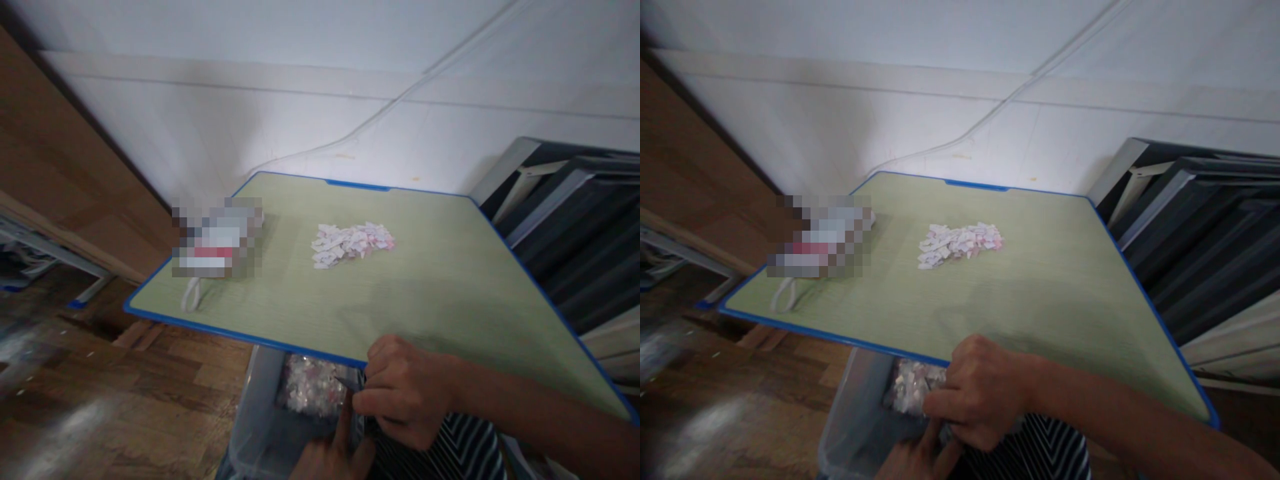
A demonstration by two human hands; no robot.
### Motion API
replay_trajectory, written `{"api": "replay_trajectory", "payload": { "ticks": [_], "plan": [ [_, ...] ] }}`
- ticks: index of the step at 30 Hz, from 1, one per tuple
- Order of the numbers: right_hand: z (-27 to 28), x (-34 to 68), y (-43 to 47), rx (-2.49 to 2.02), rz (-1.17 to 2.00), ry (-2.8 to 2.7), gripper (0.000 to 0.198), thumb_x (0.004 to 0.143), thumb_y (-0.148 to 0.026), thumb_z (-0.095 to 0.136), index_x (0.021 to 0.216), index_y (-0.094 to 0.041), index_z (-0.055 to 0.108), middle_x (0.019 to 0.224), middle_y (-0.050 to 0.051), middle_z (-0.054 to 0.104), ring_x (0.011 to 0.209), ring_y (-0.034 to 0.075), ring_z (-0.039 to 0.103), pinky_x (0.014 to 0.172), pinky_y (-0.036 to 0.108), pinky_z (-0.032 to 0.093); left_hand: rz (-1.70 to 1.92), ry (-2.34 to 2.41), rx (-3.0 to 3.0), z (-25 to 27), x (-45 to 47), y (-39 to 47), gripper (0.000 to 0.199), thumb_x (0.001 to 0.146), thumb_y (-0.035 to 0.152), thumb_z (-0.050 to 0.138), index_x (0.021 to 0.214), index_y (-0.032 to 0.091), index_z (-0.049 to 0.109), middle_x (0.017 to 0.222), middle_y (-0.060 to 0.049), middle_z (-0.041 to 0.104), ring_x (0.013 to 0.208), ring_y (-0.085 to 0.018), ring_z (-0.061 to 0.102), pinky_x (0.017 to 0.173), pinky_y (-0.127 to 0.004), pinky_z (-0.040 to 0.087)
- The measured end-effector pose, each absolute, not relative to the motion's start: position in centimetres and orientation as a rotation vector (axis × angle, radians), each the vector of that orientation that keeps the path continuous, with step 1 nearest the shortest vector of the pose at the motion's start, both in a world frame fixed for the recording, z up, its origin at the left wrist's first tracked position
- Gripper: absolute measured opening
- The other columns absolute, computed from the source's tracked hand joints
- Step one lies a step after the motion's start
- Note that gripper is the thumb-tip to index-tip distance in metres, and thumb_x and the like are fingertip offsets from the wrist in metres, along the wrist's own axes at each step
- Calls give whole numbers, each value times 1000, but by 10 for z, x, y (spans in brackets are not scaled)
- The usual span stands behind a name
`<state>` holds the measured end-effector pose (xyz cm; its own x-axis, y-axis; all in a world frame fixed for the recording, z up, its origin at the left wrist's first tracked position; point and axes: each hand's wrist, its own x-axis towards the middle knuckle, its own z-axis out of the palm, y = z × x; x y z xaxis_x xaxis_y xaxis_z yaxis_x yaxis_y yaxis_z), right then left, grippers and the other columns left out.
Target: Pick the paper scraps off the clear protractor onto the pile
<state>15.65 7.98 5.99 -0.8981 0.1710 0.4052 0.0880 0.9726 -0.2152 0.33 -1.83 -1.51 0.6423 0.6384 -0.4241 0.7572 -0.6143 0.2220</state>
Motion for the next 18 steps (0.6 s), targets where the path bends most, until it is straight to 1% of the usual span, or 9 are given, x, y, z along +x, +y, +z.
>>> {"api": "replay_trajectory", "payload": {
  "ticks": [3,5,7,10,12,14,16,18],
  "plan": [
    [59,158,81,-154,306,-2638,12,64,-14,39,68,-19,49,43,-5,47,38,10,39,41,27,21,-418,1072,2511,-15,3,-19,31,92,19,44,120,29,52,124,-19,50,59,-25,65,47,-32,54],
    [60,158,81,-166,349,-2611,14,66,-14,38,72,-18,50,43,-5,46,38,10,38,41,27,23,-442,1068,2521,-14,3,-18,30,91,19,46,119,28,51,131,-20,41,57,-24,65,45,-32,54],
    [61,158,83,-239,444,-2554,16,72,-14,39,79,-18,52,44,-5,47,39,9,39,42,25,26,-468,1067,2522,-12,4,-17,29,90,18,47,118,27,52,136,-21,32,58,-24,65,45,-32,54],
    [67,161,94,-494,739,-2381,17,82,-19,43,96,-16,53,47,-7,46,40,7,40,44,21,32,-460,1068,2484,-9,5,-15,30,90,17,48,117,28,53,140,-18,21,62,-25,66,47,-33,54],
    [71,167,109,-727,949,-2184,22,86,-24,45,104,-16,52,50,-7,47,42,6,42,43,19,33,-451,1070,2448,-6,6,-13,31,90,16,48,119,28,52,140,-19,20,62,-26,66,47,-35,54],
    [74,177,130,-848,972,-1931,21,85,-31,48,97,-16,57,61,-3,55,52,7,50,46,19,38,-452,1073,2419,-5,6,-12,33,90,16,48,120,28,51,140,-20,21,63,-27,66,48,-37,54],
    [74,190,153,-911,873,-1767,24,82,-39,53,84,-17,63,75,2,63,64,10,56,56,22,44,-461,1087,2404,-5,6,-13,35,89,13,48,121,28,51,139,-20,23,64,-27,66,50,-37,54],
    [71,204,174,-1010,796,-1639,26,77,-43,58,76,-19,65,80,3,67,72,13,59,66,26,47,-472,1088,2408,-5,6,-13,38,87,10,49,122,27,51,139,-20,23,65,-27,66,51,-37,54]
  ]
}}
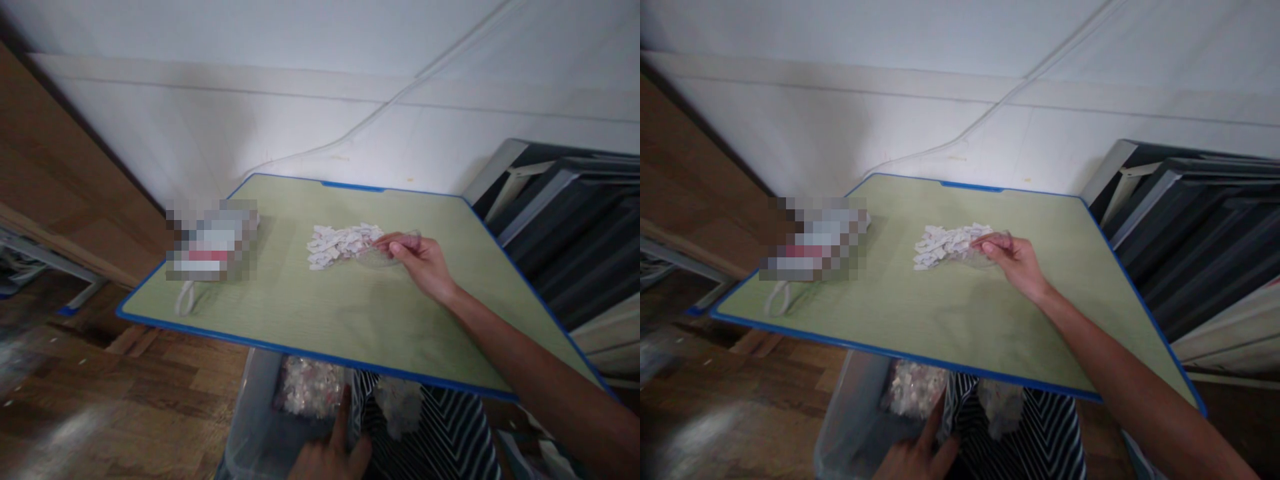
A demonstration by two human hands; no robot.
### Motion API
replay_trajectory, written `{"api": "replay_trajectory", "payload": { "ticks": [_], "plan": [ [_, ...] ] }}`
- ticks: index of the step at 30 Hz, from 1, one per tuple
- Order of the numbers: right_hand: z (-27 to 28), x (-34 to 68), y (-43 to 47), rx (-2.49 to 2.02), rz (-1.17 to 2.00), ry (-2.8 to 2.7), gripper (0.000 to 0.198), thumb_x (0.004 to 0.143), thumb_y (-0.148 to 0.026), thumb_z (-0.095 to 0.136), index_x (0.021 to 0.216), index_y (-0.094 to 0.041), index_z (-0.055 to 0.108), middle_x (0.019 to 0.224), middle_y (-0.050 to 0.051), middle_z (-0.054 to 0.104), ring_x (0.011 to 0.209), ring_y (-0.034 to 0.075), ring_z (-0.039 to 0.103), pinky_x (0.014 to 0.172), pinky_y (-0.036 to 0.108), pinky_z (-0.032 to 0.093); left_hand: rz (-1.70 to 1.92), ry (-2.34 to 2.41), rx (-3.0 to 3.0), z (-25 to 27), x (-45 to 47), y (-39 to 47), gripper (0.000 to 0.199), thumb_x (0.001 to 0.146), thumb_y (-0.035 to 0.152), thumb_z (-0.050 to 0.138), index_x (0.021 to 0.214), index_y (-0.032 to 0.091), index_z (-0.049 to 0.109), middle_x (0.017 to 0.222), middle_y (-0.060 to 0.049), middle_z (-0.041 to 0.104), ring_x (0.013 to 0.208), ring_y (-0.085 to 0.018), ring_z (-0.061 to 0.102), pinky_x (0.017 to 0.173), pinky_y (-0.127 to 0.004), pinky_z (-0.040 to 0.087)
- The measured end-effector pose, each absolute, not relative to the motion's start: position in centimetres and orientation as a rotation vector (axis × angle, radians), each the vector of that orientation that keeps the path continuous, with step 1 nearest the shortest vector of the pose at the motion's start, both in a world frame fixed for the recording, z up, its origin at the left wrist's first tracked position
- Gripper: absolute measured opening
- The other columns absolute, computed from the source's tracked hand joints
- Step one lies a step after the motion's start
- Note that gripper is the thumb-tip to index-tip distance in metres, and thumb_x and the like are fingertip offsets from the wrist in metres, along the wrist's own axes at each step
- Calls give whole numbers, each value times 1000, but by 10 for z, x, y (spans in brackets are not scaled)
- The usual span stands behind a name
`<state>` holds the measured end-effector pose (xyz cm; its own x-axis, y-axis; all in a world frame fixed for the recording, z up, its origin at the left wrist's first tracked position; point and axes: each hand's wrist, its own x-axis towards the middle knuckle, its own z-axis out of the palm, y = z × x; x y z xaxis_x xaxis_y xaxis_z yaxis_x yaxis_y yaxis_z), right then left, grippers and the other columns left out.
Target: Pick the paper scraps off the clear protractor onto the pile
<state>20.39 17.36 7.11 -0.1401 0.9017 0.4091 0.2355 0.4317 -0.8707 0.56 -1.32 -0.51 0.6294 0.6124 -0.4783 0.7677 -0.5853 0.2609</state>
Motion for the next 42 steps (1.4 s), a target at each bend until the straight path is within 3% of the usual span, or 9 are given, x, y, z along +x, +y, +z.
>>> {"api": "replay_trajectory", "payload": {
  "ticks": [5,15,21,24,28,42],
  "plan": [
    [65,220,192,-1189,652,-1503,30,70,-47,62,67,-18,62,69,4,67,62,15,59,67,33,49,-465,1081,2426,-4,5,-13,37,86,10,52,120,25,52,139,-22,21,66,-27,66,51,-35,54],
    [82,216,181,-1243,391,-2037,24,83,-33,48,73,-13,58,67,5,63,59,13,56,53,23,39,-501,1087,2412,0,6,-12,34,87,9,50,118,24,54,137,-23,24,65,-26,66,52,-35,54],
    [89,215,175,-1113,219,-2357,24,88,-29,45,84,-13,63,84,9,66,80,19,59,73,31,44,-515,1102,2401,-3,7,-12,39,87,8,51,122,25,51,138,-23,24,68,-27,66,54,-36,54],
    [93,216,173,-1016,265,-2464,22,89,-24,44,89,-14,64,91,9,67,88,19,58,80,33,43,-509,1096,2396,-4,6,-12,38,87,8,50,120,24,52,138,-24,24,68,-27,66,55,-35,54],
    [97,221,174,-958,341,-2503,21,88,-25,47,89,-14,65,89,8,67,85,17,60,78,31,45,-517,1103,2400,-3,5,-12,39,86,7,49,120,26,52,139,-22,24,68,-27,66,55,-36,54],
    [124,232,158,-1028,852,-2475,25,84,-30,50,75,-16,67,71,1,67,64,12,60,58,23,44,-520,1095,2403,3,6,-11,34,88,10,50,119,24,53,137,-23,24,70,-27,66,56,-34,54]
  ]
}}
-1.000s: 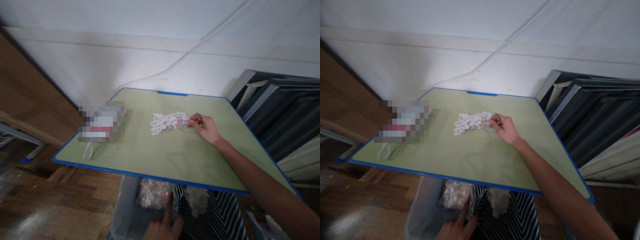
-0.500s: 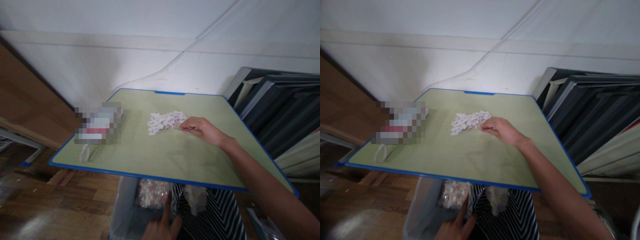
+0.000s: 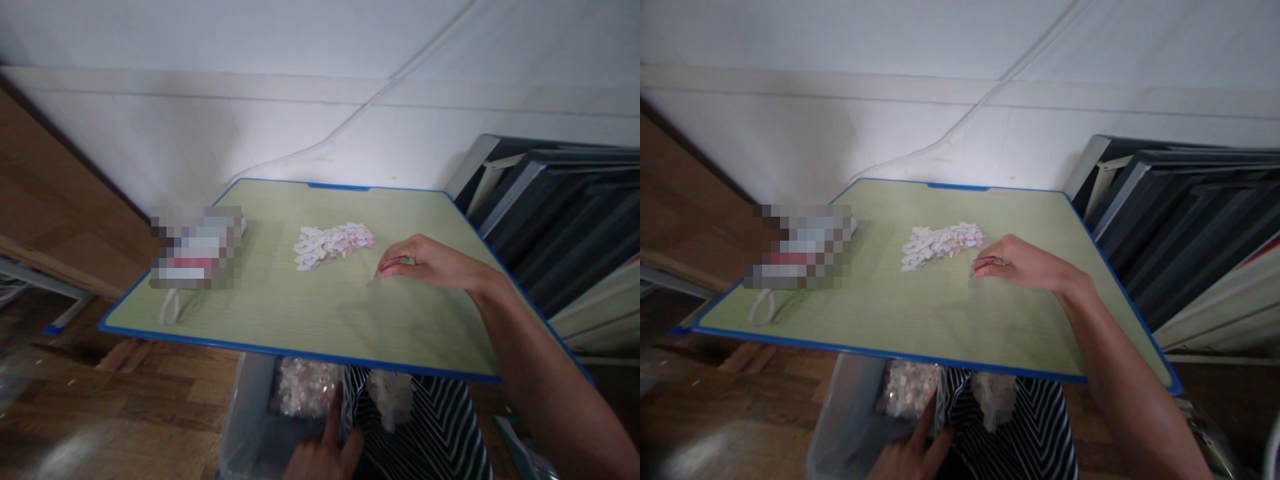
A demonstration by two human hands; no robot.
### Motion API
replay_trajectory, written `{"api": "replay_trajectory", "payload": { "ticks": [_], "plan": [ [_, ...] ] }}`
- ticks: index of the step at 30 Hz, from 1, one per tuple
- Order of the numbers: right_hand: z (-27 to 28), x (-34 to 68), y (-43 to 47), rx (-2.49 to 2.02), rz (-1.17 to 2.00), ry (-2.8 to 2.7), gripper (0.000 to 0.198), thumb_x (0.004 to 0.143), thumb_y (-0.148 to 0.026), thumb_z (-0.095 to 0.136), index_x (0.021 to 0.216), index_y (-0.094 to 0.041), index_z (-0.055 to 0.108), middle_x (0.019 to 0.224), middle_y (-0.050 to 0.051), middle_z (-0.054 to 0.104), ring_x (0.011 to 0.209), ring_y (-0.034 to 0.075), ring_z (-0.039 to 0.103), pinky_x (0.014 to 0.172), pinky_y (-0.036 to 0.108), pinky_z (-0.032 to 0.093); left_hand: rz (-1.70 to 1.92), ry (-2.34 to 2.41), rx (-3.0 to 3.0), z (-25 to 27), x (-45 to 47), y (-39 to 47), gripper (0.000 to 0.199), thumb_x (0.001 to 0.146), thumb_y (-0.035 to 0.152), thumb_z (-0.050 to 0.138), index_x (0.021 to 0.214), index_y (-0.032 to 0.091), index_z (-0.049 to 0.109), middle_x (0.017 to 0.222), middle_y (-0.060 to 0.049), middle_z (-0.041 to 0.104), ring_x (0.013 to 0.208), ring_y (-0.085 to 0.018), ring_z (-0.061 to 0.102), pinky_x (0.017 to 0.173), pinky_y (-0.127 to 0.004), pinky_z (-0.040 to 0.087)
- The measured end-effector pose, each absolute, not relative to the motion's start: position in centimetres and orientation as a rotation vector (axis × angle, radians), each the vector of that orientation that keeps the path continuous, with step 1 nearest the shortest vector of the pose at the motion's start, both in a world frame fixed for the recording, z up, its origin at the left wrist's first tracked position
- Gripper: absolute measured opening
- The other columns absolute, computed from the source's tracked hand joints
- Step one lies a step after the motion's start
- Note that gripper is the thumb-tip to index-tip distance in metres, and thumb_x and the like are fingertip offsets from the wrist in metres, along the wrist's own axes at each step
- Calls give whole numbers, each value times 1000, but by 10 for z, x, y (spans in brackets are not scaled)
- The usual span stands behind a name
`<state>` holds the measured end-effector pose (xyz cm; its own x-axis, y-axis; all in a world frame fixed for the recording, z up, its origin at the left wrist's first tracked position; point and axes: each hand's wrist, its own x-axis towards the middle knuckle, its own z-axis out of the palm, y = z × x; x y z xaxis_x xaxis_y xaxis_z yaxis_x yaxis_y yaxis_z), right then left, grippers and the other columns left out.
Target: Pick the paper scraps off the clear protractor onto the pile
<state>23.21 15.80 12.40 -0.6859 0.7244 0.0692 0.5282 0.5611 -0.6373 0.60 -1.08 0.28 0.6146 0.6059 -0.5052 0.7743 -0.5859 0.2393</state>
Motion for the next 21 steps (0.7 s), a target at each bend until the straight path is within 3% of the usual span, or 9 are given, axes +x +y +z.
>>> {"api": "replay_trajectory", "payload": {
  "ticks": [5,14,21],
  "plan": [
    [126,237,152,-1069,1041,-2490,21,82,-30,54,73,-17,67,65,-1,65,59,10,58,53,21,42,-528,1105,2408,3,6,-11,40,86,6,50,121,25,52,138,-22,26,70,-26,66,57,-35,54],
    [114,212,149,-979,1291,-2348,15,80,-24,57,76,-13,65,70,1,68,65,10,62,60,21,48,-553,1100,2405,-1,6,-12,42,85,5,49,121,27,50,140,-20,23,71,-26,66,57,-34,54],
    [92,172,135,-1017,1647,-2026,14,78,-22,58,71,-10,61,62,1,63,54,7,57,52,19,46,-534,1113,2377,0,6,-12,41,86,7,50,123,26,50,138,-23,23,71,-27,66,58,-36,54]
  ]
}}
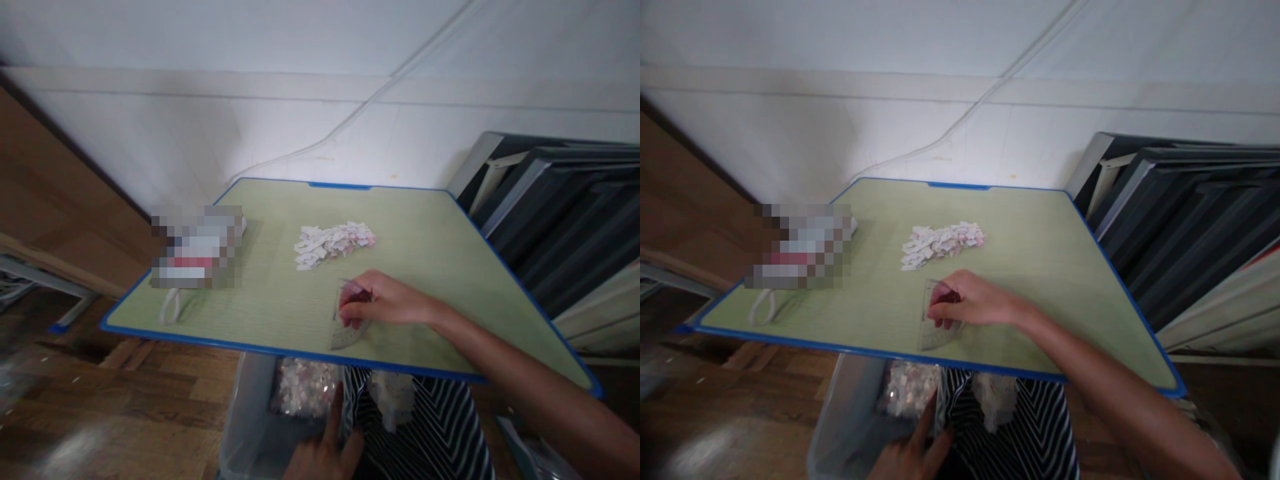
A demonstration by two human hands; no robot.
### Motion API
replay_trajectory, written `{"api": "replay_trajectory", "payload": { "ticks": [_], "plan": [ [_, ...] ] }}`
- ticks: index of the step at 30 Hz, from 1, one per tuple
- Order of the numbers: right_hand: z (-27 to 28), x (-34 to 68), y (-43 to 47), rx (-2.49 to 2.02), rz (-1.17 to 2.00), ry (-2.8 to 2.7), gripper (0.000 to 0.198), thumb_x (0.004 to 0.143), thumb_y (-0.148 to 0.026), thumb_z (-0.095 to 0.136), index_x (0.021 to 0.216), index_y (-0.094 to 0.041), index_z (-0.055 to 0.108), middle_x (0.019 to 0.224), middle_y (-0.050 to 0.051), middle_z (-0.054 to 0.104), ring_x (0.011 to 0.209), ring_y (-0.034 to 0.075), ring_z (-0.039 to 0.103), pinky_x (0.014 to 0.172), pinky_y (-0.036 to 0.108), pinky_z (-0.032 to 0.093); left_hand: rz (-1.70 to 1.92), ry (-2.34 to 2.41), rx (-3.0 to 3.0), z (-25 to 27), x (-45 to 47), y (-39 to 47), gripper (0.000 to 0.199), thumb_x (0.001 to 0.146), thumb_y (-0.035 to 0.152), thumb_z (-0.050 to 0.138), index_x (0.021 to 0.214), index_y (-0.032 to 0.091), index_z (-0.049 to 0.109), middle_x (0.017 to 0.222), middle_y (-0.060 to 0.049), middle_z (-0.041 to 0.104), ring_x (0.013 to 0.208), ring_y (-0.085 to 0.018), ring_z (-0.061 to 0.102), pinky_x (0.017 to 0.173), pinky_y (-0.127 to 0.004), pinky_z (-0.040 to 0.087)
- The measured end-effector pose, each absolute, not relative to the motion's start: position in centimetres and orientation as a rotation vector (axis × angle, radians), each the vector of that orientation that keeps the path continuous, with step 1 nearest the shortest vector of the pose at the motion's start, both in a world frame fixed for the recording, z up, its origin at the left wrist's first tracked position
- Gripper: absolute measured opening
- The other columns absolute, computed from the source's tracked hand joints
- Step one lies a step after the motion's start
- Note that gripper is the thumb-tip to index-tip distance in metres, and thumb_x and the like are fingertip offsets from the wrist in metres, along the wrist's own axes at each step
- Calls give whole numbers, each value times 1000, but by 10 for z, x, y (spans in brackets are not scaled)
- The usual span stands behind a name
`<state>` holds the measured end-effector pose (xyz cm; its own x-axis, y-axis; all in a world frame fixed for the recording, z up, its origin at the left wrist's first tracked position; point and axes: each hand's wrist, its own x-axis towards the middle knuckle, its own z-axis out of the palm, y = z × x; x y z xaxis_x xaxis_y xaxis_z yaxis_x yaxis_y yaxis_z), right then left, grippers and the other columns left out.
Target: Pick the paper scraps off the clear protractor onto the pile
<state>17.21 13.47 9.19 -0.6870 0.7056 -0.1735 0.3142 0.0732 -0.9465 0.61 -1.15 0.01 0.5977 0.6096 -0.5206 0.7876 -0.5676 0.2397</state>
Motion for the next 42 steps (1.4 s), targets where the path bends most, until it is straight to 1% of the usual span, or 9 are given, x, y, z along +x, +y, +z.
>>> {"api": "replay_trajectory", "payload": {
  "ticks": [5,9,12,15,18,25,29,35,42],
  "plan": [
    [81,160,135,-974,1896,-1726,20,72,-28,65,67,-10,59,60,-1,61,49,5,55,49,17,45,-524,1106,2408,-2,6,-12,38,88,9,50,122,25,51,138,-23,23,70,-26,66,56,-35,54],
    [77,162,142,-1041,1849,-1518,24,69,-31,67,62,-10,57,56,-1,61,44,4,54,46,16,44,-556,1103,2409,-1,7,-11,37,88,10,51,121,26,52,138,-22,23,69,-26,66,56,-34,54],
    [76,163,142,-1113,1793,-1564,23,67,-29,69,60,-11,56,53,-2,59,43,4,52,44,15,43,-563,1106,2400,-1,8,-11,36,88,12,51,120,27,52,139,-21,22,70,-26,66,56,-35,54],
    [76,161,136,-1136,1782,-1645,20,69,-26,66,61,-11,57,54,-2,59,44,4,52,43,15,42,-568,1101,2376,-1,8,-11,38,89,13,50,124,28,49,140,-21,20,69,-26,66,55,-35,54],
    [75,158,129,-1121,1759,-1701,19,71,-25,63,60,-12,56,54,-1,59,44,4,52,43,15,41,-565,1110,2367,-1,7,-12,36,89,13,49,122,27,51,139,-21,20,69,-27,66,54,-36,54],
    [72,153,124,-1017,1832,-1652,22,66,-32,67,62,-13,57,57,-2,59,45,4,52,44,15,43,-539,1097,2380,-2,7,-12,36,90,14,49,124,26,50,139,-22,19,70,-27,66,54,-37,54],
    [71,152,121,-940,1883,-1680,21,70,-31,64,64,-13,57,57,-2,59,46,4,53,45,15,44,-529,1086,2388,-6,6,-12,39,88,12,50,125,25,49,138,-23,18,71,-28,66,56,-36,54],
    [69,158,123,-960,1701,-1731,19,73,-29,61,64,-13,56,54,-4,56,45,4,52,43,14,42,-518,1085,2385,-8,4,-13,40,88,12,50,126,25,48,138,-23,18,70,-28,66,55,-36,54],
    [70,157,118,-840,1764,-1860,20,75,-31,61,66,-14,56,56,-4,57,46,4,53,45,15,44,-502,1078,2387,-6,4,-13,39,90,13,48,126,28,47,140,-19,16,69,-26,66,55,-36,54]
  ]
}}
